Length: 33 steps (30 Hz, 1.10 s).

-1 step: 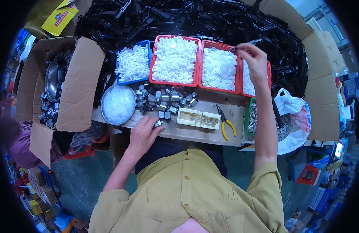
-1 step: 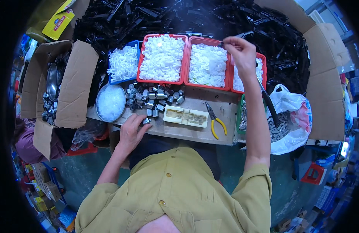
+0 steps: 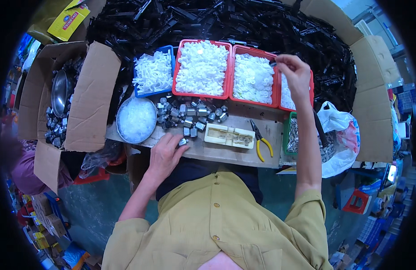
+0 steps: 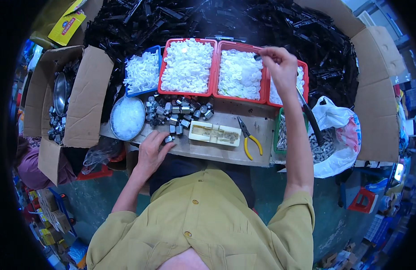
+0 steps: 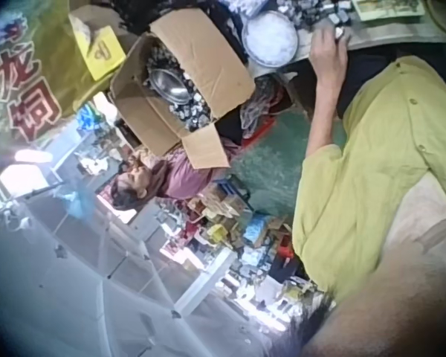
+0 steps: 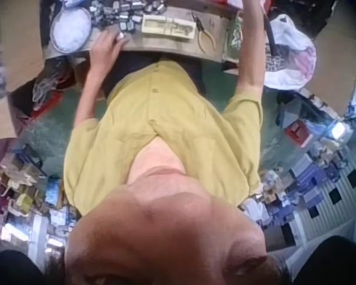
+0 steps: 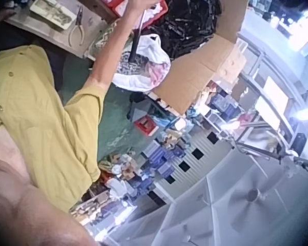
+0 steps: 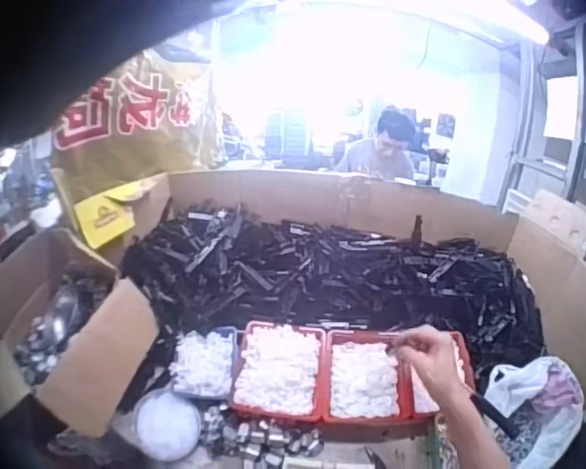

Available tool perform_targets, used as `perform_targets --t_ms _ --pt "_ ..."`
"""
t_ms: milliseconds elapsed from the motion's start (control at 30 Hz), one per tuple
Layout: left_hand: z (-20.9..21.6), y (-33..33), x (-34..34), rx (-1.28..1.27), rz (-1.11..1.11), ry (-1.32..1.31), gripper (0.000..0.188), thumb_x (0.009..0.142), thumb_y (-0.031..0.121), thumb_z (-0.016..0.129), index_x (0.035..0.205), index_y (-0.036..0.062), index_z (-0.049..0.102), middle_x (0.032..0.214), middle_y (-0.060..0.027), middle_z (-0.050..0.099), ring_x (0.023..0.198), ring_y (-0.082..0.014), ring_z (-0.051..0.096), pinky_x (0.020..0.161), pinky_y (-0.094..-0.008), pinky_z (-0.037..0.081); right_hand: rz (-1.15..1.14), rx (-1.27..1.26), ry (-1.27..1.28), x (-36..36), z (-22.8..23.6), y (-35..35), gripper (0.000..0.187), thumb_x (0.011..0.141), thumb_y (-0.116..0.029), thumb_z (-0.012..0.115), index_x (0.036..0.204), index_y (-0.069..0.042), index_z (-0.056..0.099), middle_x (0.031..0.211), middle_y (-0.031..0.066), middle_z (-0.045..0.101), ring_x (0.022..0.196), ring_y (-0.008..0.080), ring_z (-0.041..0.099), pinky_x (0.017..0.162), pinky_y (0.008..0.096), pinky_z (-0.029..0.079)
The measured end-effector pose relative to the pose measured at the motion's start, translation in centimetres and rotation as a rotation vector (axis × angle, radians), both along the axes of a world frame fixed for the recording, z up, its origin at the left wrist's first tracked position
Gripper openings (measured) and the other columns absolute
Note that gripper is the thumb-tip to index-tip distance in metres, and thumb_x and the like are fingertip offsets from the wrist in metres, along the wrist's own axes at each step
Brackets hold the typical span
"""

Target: The person assembles small metal lock cylinders at a workbench. They insert white plastic components and metal pins into the cylinders, then use a hammer to tap the parts into place. The person also uses pliers to adjust components and places finished units into a cardboard box.

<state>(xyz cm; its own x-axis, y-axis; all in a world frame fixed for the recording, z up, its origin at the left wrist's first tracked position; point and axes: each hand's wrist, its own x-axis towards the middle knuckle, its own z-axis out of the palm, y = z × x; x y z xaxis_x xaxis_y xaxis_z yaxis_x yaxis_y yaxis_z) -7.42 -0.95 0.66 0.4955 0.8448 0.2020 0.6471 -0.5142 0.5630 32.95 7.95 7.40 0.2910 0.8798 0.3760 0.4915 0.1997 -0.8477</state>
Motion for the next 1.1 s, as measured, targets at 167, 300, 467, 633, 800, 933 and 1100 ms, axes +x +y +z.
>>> perform_targets --t_ms 167,300,467,633,800,933,1100 --pt "0.1 0.1 -0.1 -0.003 -0.002 0.008 0.027 0.083 0.013 0.076 0.105 0.0028 0.063 0.085 -0.0132 0.056 0.08 -0.0331 0.062 0.066 -0.0427 0.049 0.053 0.05 -0.633 -3.0 1.1 -7.9 0.012 0.08 0.005 0.066 0.091 0.003 0.069 0.088 0.0112 0.068 0.081 0.0209 0.069 0.072 0.0308 0.052" --pt "-0.1 0.0 -0.1 -0.001 -0.001 -0.014 0.027 0.083 0.012 0.076 0.106 0.0025 0.064 0.086 -0.0133 0.057 0.076 -0.0331 0.06 0.065 -0.0411 0.047 -0.076 -0.009 -0.605 -0.5 -0.2 -8.8 0.015 0.083 0.0 0.07 0.097 0.004 0.069 0.091 0.0128 0.068 0.076 0.0226 0.068 0.069 0.0333 0.053" --pt "0.4 0.0 -0.3 0.003 -0.022 -0.014 0.029 0.084 0.009 0.075 0.11 0.0015 0.064 0.088 -0.0143 0.058 0.077 -0.0327 0.061 0.066 -0.041 0.048 -0.259 -0.112 -0.558 2.4 -1.2 -9.4 0.012 0.086 -0.004 0.07 0.095 0.004 0.07 0.084 0.015 0.068 0.07 0.0233 0.068 0.067 0.0329 0.053" --pt "0.4 -0.2 -0.4 -0.012 -0.01 -0.023 0.027 0.084 0.007 0.073 0.11 0.0016 0.065 0.09 -0.0144 0.057 0.082 -0.0339 0.062 0.07 -0.0428 0.049 -0.311 -0.176 -0.536 1.2 -0.4 -12.5 0.024 0.087 -0.018 0.076 0.086 0.004 0.067 0.08 0.0144 0.066 0.064 0.0257 0.063 0.059 0.0366 0.048" --pt "0.2 -0.1 -0.3 -0.046 -0.011 -0.04 0.028 0.084 0.007 0.074 0.11 0.001 0.065 0.089 -0.0138 0.058 0.079 -0.0319 0.062 0.067 -0.0409 0.049 -0.43 -0.327 -0.788 -1.7 -1.6 -13.8 0.042 0.084 -0.038 0.078 0.085 0.0 0.06 0.079 0.0172 0.065 0.069 0.0346 0.066 0.061 0.0429 0.05" --pt "0.0 0.1 -0.4 -0.033 -0.022 -0.053 0.028 0.084 0.007 0.074 0.11 0.0013 0.066 0.088 -0.0132 0.058 0.077 -0.031 0.062 0.066 -0.0406 0.049 -0.487 -0.348 -0.791 -2.7 -1.6 -12.8 0.031 0.086 -0.027 0.075 0.086 0.002 0.062 0.08 0.0194 0.066 0.072 0.0351 0.068 0.063 0.0435 0.052" --pt "0.0 -0.2 -0.6 -0.049 0.004 -0.107 0.027 0.083 0.006 0.074 0.108 0.0007 0.067 0.091 -0.0138 0.058 0.079 -0.031 0.063 0.068 -0.0403 0.05 -0.39 -0.21 -0.728 -3.3 -2.2 -12.4 0.013 0.082 -0.008 0.069 0.089 0.002 0.064 0.079 0.0154 0.065 0.069 0.0328 0.067 0.063 0.0428 0.051"
